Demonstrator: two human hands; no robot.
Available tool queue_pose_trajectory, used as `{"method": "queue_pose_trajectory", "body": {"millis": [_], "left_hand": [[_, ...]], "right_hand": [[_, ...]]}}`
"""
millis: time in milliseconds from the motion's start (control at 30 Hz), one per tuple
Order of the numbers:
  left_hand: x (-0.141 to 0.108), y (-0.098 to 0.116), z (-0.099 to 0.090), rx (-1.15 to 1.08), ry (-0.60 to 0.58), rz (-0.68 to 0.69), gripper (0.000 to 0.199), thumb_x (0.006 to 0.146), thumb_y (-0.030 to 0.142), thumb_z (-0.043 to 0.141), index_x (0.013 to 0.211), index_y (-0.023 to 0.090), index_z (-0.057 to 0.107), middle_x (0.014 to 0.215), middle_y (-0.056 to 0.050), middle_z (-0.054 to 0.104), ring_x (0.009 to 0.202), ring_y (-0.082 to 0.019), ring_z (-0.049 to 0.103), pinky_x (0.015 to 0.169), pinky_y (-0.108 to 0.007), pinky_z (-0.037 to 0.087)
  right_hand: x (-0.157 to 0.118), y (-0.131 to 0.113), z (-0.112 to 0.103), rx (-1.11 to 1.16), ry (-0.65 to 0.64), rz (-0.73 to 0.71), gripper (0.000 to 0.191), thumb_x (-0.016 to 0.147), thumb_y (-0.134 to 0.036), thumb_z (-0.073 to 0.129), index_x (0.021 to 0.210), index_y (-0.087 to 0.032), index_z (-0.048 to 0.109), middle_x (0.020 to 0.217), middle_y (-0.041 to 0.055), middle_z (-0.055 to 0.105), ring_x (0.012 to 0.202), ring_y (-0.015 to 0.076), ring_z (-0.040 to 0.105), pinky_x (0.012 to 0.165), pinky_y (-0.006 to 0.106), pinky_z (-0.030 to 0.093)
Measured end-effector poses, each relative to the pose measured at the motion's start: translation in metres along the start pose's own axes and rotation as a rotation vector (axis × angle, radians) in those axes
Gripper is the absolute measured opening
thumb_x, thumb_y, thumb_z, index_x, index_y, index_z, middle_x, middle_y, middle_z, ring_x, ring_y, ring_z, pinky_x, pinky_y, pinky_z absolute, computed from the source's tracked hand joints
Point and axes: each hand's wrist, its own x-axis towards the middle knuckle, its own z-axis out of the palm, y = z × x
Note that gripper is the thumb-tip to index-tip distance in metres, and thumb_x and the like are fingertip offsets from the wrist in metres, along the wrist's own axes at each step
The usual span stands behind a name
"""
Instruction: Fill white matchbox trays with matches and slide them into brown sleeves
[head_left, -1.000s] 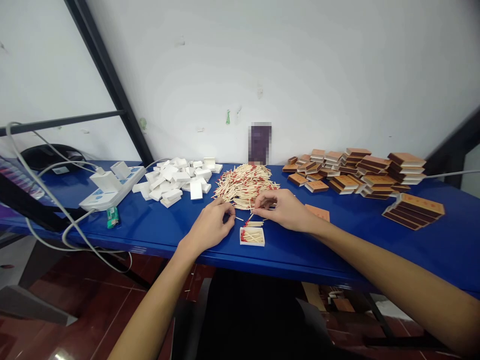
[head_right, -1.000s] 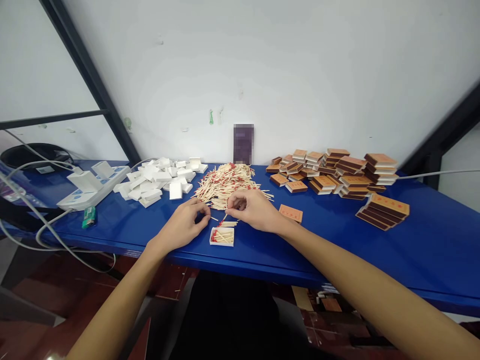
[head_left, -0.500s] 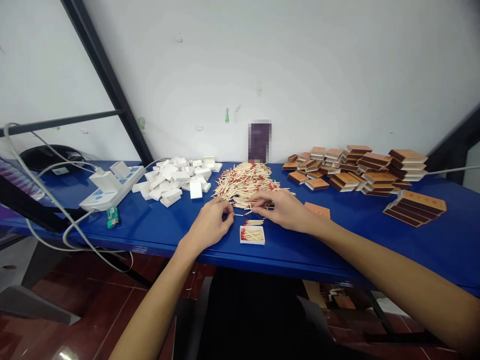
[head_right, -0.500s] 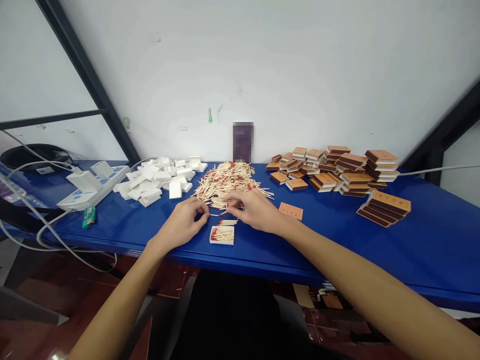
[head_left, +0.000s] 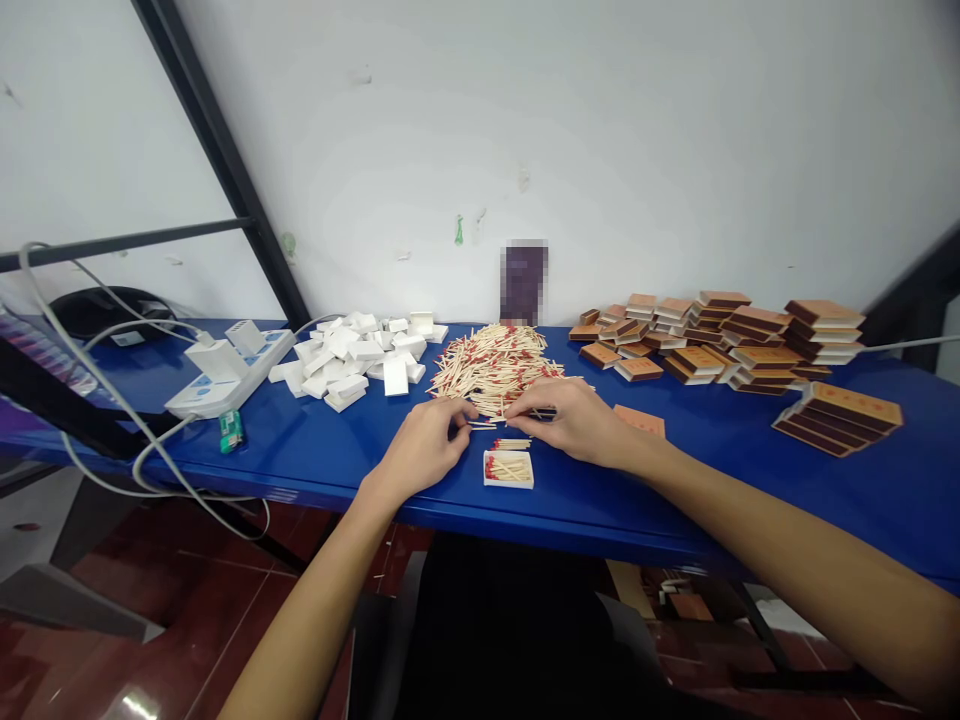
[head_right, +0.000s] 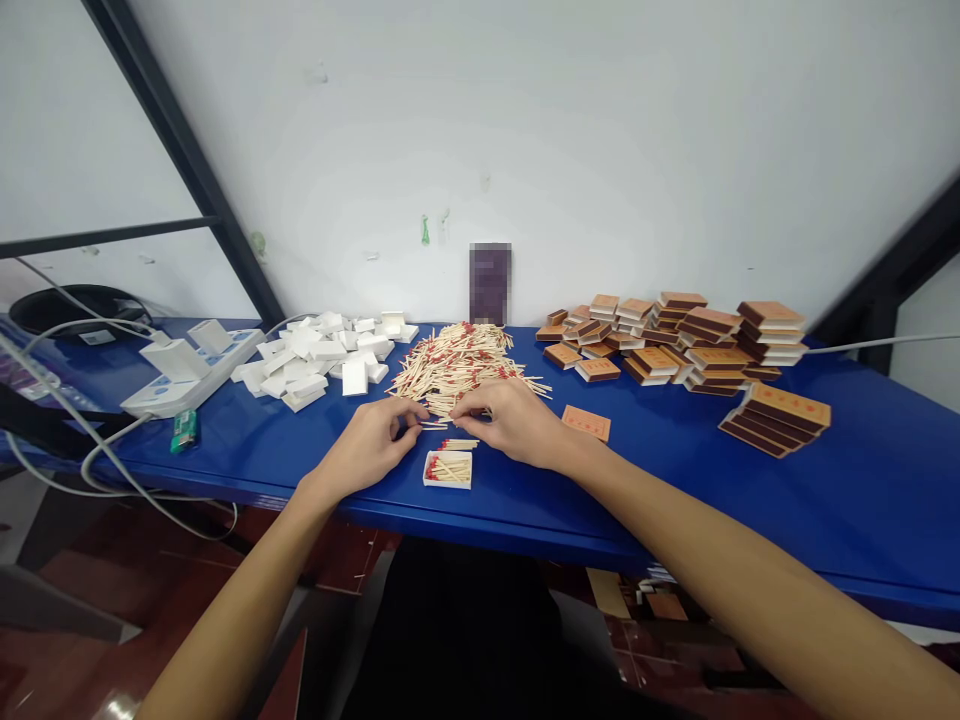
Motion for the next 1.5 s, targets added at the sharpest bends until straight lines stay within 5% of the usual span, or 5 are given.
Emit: {"method": "queue_pose_trajectory", "body": {"millis": [267, 567, 1067, 1267, 1500], "left_hand": [[-0.002, 0.002, 0.000, -0.055, -0.023, 0.008, 0.035, 0.084, 0.008, 0.055, 0.115, 0.022, 0.061, 0.087, 0.003, 0.071, 0.063, -0.012, 0.057, 0.064, -0.025, 0.043], [-0.002, 0.001, 0.004, 0.064, 0.029, 0.019, 0.020, 0.087, 0.017, 0.057, 0.104, 0.017, 0.067, 0.098, -0.005, 0.062, 0.086, -0.019, 0.061, 0.078, -0.032, 0.047], [-0.001, -0.002, 0.003, 0.097, 0.008, 0.023, 0.017, 0.093, 0.024, 0.054, 0.094, 0.018, 0.070, 0.087, -0.004, 0.061, 0.083, -0.019, 0.059, 0.076, -0.032, 0.045], [-0.001, -0.001, 0.002, 0.081, 0.030, -0.009, 0.017, 0.092, 0.021, 0.055, 0.094, 0.017, 0.071, 0.085, -0.004, 0.059, 0.072, -0.016, 0.056, 0.073, -0.031, 0.045], [0.000, 0.000, 0.002, 0.060, 0.019, -0.004, 0.016, 0.092, 0.022, 0.055, 0.090, 0.017, 0.069, 0.084, -0.004, 0.058, 0.074, -0.017, 0.057, 0.071, -0.031, 0.045]], "right_hand": [[0.001, 0.002, 0.010, 0.017, -0.057, 0.000, 0.012, 0.088, -0.021, 0.065, 0.087, -0.020, 0.076, 0.081, 0.0030, 0.076, 0.073, 0.0172, 0.066, 0.070, 0.028, 0.048], [0.002, -0.001, 0.011, 0.016, -0.046, 0.012, 0.012, 0.089, -0.021, 0.064, 0.086, -0.020, 0.076, 0.079, 0.0024, 0.076, 0.072, 0.0165, 0.065, 0.068, 0.027, 0.046], [0.008, 0.000, 0.022, -0.149, -0.049, -0.044, 0.015, 0.092, -0.021, 0.061, 0.091, -0.020, 0.076, 0.085, 0.0057, 0.076, 0.082, 0.0204, 0.067, 0.074, 0.031, 0.049], [0.005, 0.000, 0.003, -0.053, 0.125, 0.037, 0.024, 0.093, -0.019, 0.051, 0.102, -0.018, 0.073, 0.090, 0.0060, 0.076, 0.078, 0.0179, 0.067, 0.070, 0.029, 0.048], [0.002, 0.004, -0.038, 0.126, -0.054, 0.327, 0.021, 0.084, -0.032, 0.064, 0.096, -0.019, 0.075, 0.090, 0.0041, 0.078, 0.078, 0.0192, 0.071, 0.070, 0.030, 0.055]]}}
